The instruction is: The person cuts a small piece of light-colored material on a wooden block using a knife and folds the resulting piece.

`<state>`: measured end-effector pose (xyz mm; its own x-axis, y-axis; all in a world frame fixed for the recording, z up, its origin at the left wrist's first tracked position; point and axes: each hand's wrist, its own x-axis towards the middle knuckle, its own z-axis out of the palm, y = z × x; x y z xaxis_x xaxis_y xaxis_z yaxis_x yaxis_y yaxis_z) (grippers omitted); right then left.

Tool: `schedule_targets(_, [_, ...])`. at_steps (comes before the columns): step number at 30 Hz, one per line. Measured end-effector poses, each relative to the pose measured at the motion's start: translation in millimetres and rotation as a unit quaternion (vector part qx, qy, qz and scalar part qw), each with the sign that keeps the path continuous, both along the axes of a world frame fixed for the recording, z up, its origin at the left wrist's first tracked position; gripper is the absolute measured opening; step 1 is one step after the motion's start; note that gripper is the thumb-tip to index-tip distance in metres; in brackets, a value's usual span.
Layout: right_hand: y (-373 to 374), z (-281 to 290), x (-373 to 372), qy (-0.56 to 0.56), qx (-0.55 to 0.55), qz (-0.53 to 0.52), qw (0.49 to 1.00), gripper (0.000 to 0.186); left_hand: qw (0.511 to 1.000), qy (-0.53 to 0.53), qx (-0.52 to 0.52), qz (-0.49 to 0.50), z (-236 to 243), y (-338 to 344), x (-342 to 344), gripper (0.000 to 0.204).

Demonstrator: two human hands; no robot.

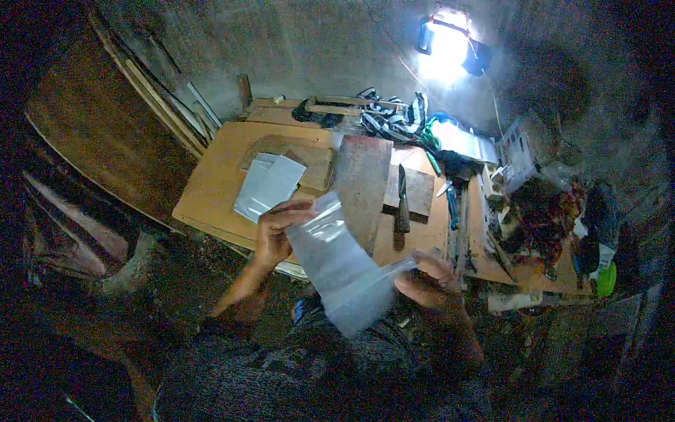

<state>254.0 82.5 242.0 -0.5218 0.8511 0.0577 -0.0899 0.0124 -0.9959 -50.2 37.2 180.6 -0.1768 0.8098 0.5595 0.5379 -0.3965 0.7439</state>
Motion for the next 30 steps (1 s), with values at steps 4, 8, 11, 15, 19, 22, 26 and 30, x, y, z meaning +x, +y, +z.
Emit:
schedule_targets(4, [9.2,-4.1,-9.6,-0.046,-0.04,0.106,0.992,0.015,0.994,0.11,0.011,-0.024,32.9,-17.5,12.1,0.033])
schedule_targets(8, [6.6,-3.9,-29.6,0.008,-0.134,0.096,0.986,0.016,0.984,0.136,0.065,-0.098,46.3,-22.9,28.8,0.033])
schedule_targets(11, [7.5,0.2,-44.3,-0.022,-0.032,0.081,0.996,0.015,0.979,0.119,0.09,-0.138,45.6,-25.9,33.4,0.033])
schedule_targets(15, [6.4,1.4,-54.6,0.063,-0.042,0.068,0.995,0.016,0.965,0.109,0.128,-0.202,44.1,-27.5,31.6,0.029])
schedule_targets(19, [7.6,-5.0,-54.1,0.056,-0.117,0.093,0.987,0.016,0.964,0.099,0.112,-0.218,39.9,-32.7,31.0,0.028])
schedule_targets(22, [7.4,-7.9,-50.9,0.046,-0.132,0.106,0.984,0.013,0.963,0.095,0.101,-0.233,38.9,-31.4,32.4,0.031])
schedule_targets(26, [3.3,-9.4,-51.8,0.023,-0.047,0.087,0.995,0.013,0.994,-0.006,-0.001,-0.113,40.3,-41.7,44.7,0.033])
schedule_targets(30, [0.0,-22.5,-51.4,0.047,-0.053,-0.024,0.997,0.013,0.793,-0.561,-0.094,-0.218,22.6,-38.3,63.3,0.039])
